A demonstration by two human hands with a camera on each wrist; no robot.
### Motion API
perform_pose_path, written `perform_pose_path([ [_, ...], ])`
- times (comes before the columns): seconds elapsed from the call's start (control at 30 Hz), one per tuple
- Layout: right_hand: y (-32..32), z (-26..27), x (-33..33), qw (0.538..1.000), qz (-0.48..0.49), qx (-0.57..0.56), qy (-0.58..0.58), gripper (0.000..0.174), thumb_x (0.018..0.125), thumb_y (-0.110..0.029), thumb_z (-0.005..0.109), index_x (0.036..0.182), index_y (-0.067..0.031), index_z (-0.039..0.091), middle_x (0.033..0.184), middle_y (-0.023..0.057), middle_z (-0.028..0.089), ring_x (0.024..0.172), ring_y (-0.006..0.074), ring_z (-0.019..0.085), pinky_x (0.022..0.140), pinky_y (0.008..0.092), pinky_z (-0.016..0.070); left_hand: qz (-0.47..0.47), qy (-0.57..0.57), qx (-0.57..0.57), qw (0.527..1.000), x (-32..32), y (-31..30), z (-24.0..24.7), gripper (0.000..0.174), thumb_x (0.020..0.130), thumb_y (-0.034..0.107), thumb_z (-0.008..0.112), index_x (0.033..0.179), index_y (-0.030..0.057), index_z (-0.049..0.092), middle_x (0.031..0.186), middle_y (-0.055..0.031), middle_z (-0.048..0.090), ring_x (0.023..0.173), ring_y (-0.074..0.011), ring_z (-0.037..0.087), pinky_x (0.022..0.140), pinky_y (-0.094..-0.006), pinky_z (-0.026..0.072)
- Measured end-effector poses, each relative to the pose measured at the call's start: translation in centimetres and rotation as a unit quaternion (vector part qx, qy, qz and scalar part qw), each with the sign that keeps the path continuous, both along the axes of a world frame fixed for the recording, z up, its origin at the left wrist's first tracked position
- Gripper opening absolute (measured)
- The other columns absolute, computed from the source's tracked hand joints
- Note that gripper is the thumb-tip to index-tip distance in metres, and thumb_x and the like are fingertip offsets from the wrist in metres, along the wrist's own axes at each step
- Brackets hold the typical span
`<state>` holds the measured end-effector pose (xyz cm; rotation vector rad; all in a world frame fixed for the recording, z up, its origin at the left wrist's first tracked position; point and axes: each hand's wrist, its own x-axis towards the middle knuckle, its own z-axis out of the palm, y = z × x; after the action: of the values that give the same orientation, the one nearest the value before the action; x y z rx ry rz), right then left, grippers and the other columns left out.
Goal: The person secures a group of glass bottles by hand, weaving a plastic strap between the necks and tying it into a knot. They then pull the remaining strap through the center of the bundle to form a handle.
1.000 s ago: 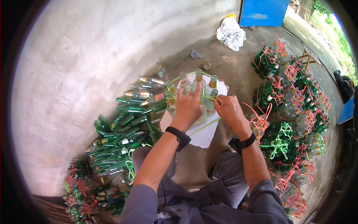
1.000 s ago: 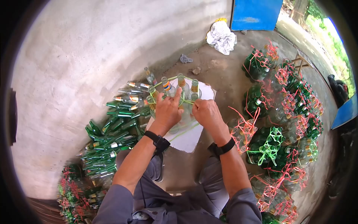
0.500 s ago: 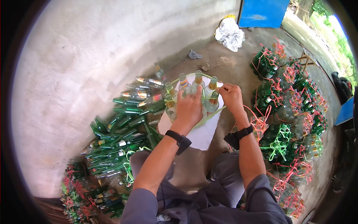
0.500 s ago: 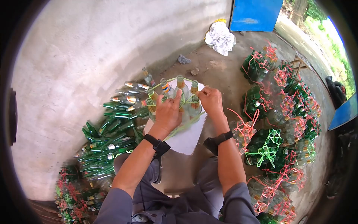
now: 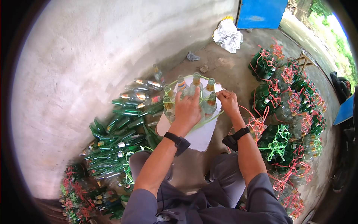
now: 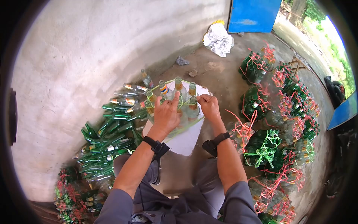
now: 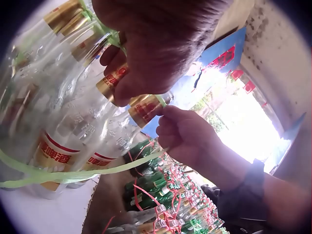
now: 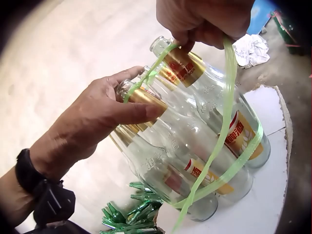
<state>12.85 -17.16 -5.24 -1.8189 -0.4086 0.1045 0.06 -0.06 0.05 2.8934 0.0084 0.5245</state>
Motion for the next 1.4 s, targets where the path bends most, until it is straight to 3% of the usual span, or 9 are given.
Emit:
perform_pose_path([
  [0.2, -0.1, -0.6, -0.3, 0.999, 0.013, 0.034, -0.009, 0.022, 0.094, -0.017, 0.068, 0.091, 0.004, 0.071, 0.064, 0.0054, 0.058, 0.064, 0.0093, 0.05, 0.063, 0.0296, 0.0459, -0.02, -0.042, -0.017, 0.999, -1.2, 0.0, -0.3, 0.08, 0.074, 0.014, 0.076, 0.146, 0.0014, 0.044, 0.11, -0.0125, 0.07, 0.112, -0.0293, 0.061, 0.111, -0.0512, 0.0321],
  [0.27, -0.1, -1.4, 0.0, 0.999, 0.03, 0.043, -0.003, 0.022, 0.095, -0.018, 0.067, 0.093, 0.0039, 0.071, 0.065, 0.0048, 0.058, 0.065, 0.0091, 0.05, 0.063, 0.0299, 0.0463, 0.005, -0.155, -0.055, 0.986, -3.2, -0.5, -0.5, 0.072, 0.074, 0.013, 0.076, 0.14, 0.0019, 0.05, 0.119, -0.0142, 0.066, 0.118, -0.0335, 0.056, 0.11, -0.0509, 0.0328],
  [0.6, -0.4, -1.7, -0.2, 0.998, 0.048, 0.022, -0.017, 0.023, 0.097, -0.018, 0.063, 0.103, 0.0025, 0.071, 0.069, 0.0086, 0.061, 0.068, 0.0111, 0.053, 0.069, 0.0312, 0.0488, 0.002, -0.094, -0.148, 0.984, -11.0, -2.6, -8.0, 0.042, 0.075, 0.008, 0.073, 0.117, 0.0066, 0.066, 0.114, -0.0133, 0.063, 0.117, -0.0364, 0.055, 0.102, -0.0458, 0.0421],
  [0.67, -0.4, -1.5, -0.4, 0.999, 0.048, 0.013, -0.015, 0.023, 0.097, -0.018, 0.063, 0.103, 0.0029, 0.071, 0.07, 0.0083, 0.062, 0.069, 0.0108, 0.054, 0.069, 0.0309, 0.0488, 0.078, -0.047, -0.39, 0.917, -9.9, -1.9, -10.8, 0.041, 0.075, 0.008, 0.073, 0.116, 0.007, 0.066, 0.111, -0.0139, 0.063, 0.116, -0.0363, 0.056, 0.097, -0.0456, 0.0443],
  [0.87, -0.3, -1.1, -0.5, 0.998, 0.053, 0.025, 0.003, 0.023, 0.097, -0.016, 0.062, 0.099, 0.0054, 0.07, 0.069, 0.005, 0.06, 0.07, 0.0088, 0.052, 0.068, 0.0295, 0.0477, 0.072, 0.096, -0.111, 0.987, -10.7, -2.0, -12.3, 0.067, 0.077, 0.016, 0.072, 0.141, 0.0119, 0.053, 0.113, -0.0128, 0.059, 0.108, -0.0335, 0.055, 0.088, -0.0473, 0.045],
  [1.1, -0.3, -1.1, -0.4, 0.999, 0.049, 0.02, 0.005, 0.023, 0.097, -0.016, 0.063, 0.095, 0.0061, 0.07, 0.067, 0.0001, 0.055, 0.069, 0.0071, 0.048, 0.065, 0.0291, 0.0454, 0.058, 0.108, -0.066, 0.99, -11.2, -1.5, -13.9, 0.068, 0.077, 0.016, 0.069, 0.143, 0.0104, 0.051, 0.108, -0.0113, 0.058, 0.104, -0.0317, 0.054, 0.086, -0.0473, 0.0438],
  [1.3, -0.2, -1.0, -0.6, 0.998, 0.051, 0.03, 0.003, 0.024, 0.098, -0.016, 0.063, 0.094, 0.0062, 0.07, 0.067, -0.0009, 0.054, 0.068, 0.0073, 0.047, 0.064, 0.0293, 0.0447, 0.082, 0.042, -0.225, 0.97, -11.8, -1.0, -17.9, 0.057, 0.08, 0.016, 0.072, 0.134, 0.0056, 0.061, 0.116, -0.0172, 0.065, 0.108, -0.0329, 0.06, 0.095, -0.0419, 0.0483],
  [1.37, -0.3, -1.0, -0.6, 0.998, 0.049, 0.033, -0.003, 0.024, 0.098, -0.016, 0.063, 0.094, 0.0061, 0.07, 0.067, -0.0016, 0.053, 0.068, 0.0071, 0.047, 0.064, 0.0294, 0.0444, 0.128, 0.196, -0.463, 0.855, -11.0, -0.1, -17.7, 0.044, 0.085, 0.021, 0.07, 0.124, 0.0001, 0.065, 0.114, -0.0197, 0.069, 0.103, -0.0336, 0.067, 0.092, -0.0401, 0.0513],
  [1.4, -0.4, -1.1, -0.5, 0.999, 0.045, 0.018, 0.002, 0.024, 0.098, -0.017, 0.063, 0.094, 0.0061, 0.07, 0.066, -0.0015, 0.053, 0.068, 0.0069, 0.047, 0.063, 0.0293, 0.044, 0.128, 0.194, -0.463, 0.855, -10.6, 0.1, -18.8, 0.044, 0.085, 0.021, 0.07, 0.124, 0.0001, 0.065, 0.114, -0.0197, 0.069, 0.103, -0.0336, 0.067, 0.092, -0.0401, 0.0513],
])
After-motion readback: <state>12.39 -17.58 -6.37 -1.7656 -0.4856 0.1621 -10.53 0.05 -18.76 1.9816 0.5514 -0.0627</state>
